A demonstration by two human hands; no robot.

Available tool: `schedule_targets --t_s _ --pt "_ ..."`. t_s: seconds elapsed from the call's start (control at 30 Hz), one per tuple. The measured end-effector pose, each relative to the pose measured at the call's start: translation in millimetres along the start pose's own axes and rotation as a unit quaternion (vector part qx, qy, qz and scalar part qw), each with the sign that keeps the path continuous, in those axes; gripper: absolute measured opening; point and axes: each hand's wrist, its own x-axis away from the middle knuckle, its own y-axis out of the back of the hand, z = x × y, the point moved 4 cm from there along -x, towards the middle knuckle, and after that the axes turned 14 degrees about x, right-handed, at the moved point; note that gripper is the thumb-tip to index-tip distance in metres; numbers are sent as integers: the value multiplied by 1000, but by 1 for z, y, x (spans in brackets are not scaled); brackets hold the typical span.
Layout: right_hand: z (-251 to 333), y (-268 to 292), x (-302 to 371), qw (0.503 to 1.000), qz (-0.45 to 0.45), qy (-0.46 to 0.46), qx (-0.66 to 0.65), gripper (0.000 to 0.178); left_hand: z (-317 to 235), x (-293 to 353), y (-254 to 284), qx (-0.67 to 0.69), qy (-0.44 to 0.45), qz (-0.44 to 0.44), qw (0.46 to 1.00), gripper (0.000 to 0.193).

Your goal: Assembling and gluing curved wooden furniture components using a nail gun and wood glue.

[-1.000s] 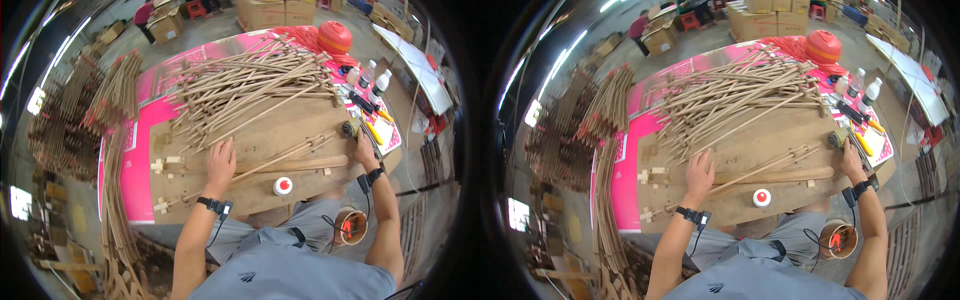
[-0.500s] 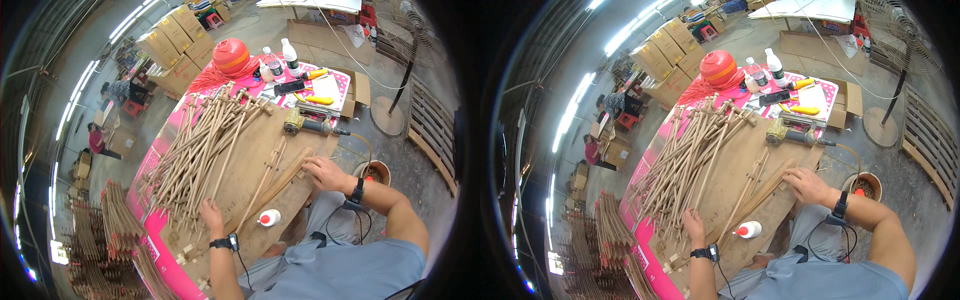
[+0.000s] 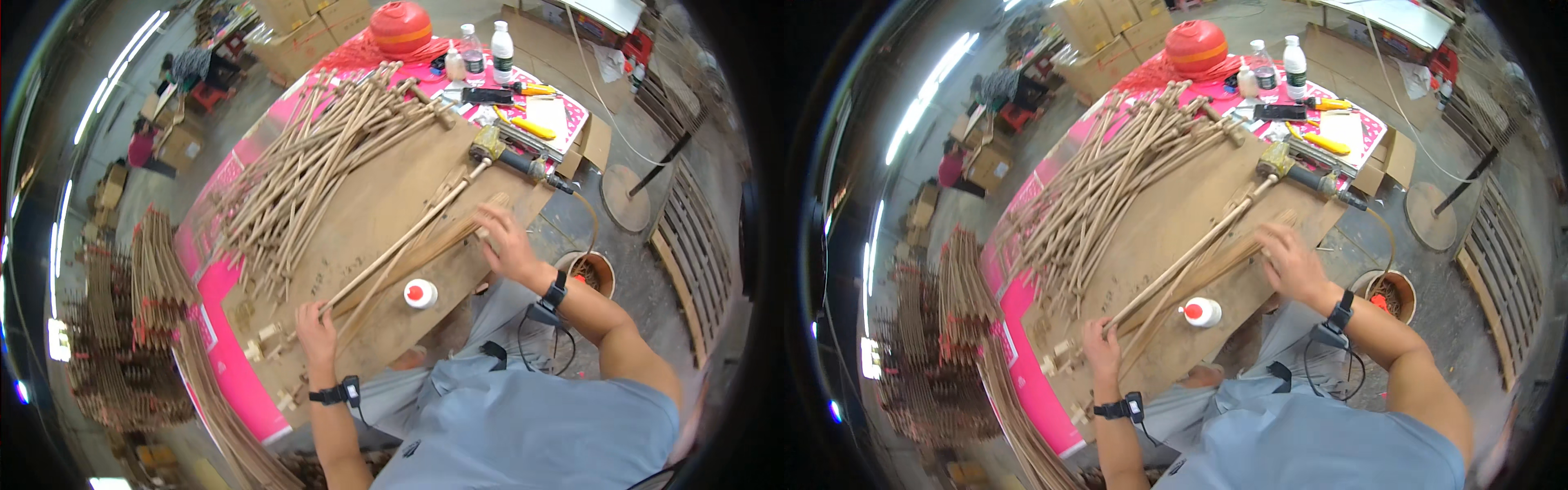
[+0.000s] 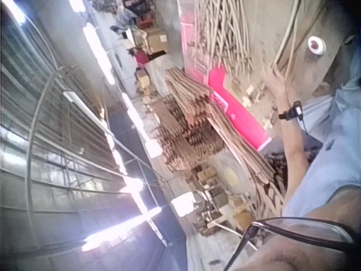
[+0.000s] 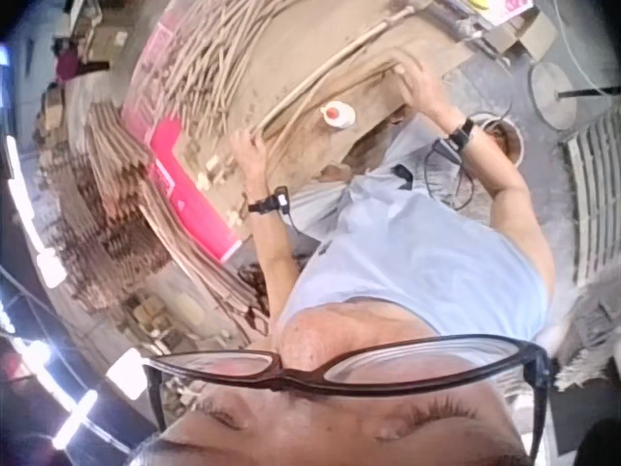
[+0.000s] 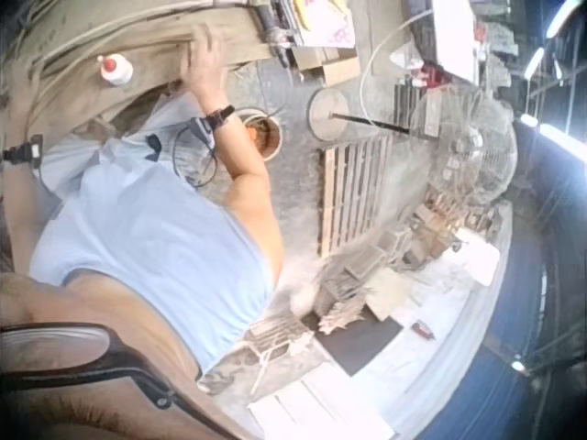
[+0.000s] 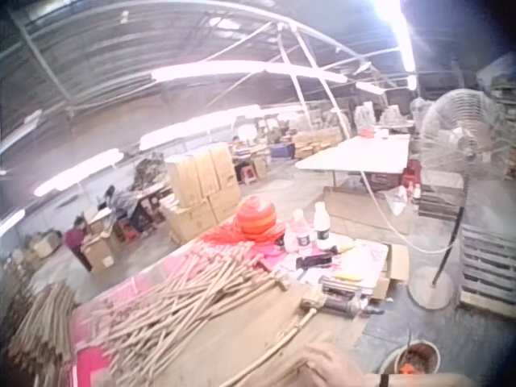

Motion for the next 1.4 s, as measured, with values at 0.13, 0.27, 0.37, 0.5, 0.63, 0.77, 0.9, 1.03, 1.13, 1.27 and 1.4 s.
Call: schedule_targets --t_s 0.13,0.27,0.37,0.5,0.63,0.77,0.9,1.03,1.13,1.27,1.4 --pt "-10 -10 -26 992 -70 10 106 58 14 12 -4 45 22 58 997 19" --pt "-31 -47 -30 989 5 51 138 44 38 24 -14 64 72 84 992 18" --pt "-38 -53 -22 995 10 26 96 34 36 22 -18 52 60 75 994 20" --pt "-41 -55 -27 994 -8 53 98 28 22 17 -24 75 83 76 991 22" --pt "-34 -50 -37 994 12 61 92 19 7 11 -41 76 41 75 993 20" --pt "-35 -46 -32 993 -30 59 93 15 1 1 -55 101 2 71 992 20" --pt "-42 -42 -26 993 -7 64 101 15 -2 -5 -54 125 11 68 990 18" --pt "-40 -45 -27 993 14 74 94 15 16 5 -58 143 40 67 987 18" --pt "-31 -45 -28 993 26 75 87 15 20 6 -52 147 47 59 986 17" --pt "-21 -48 -30 993 53 74 71 19 29 9 -43 140 44 45 988 18" --pt "-13 -53 -31 993 72 59 66 18 39 8 -38 137 48 40 989 17"
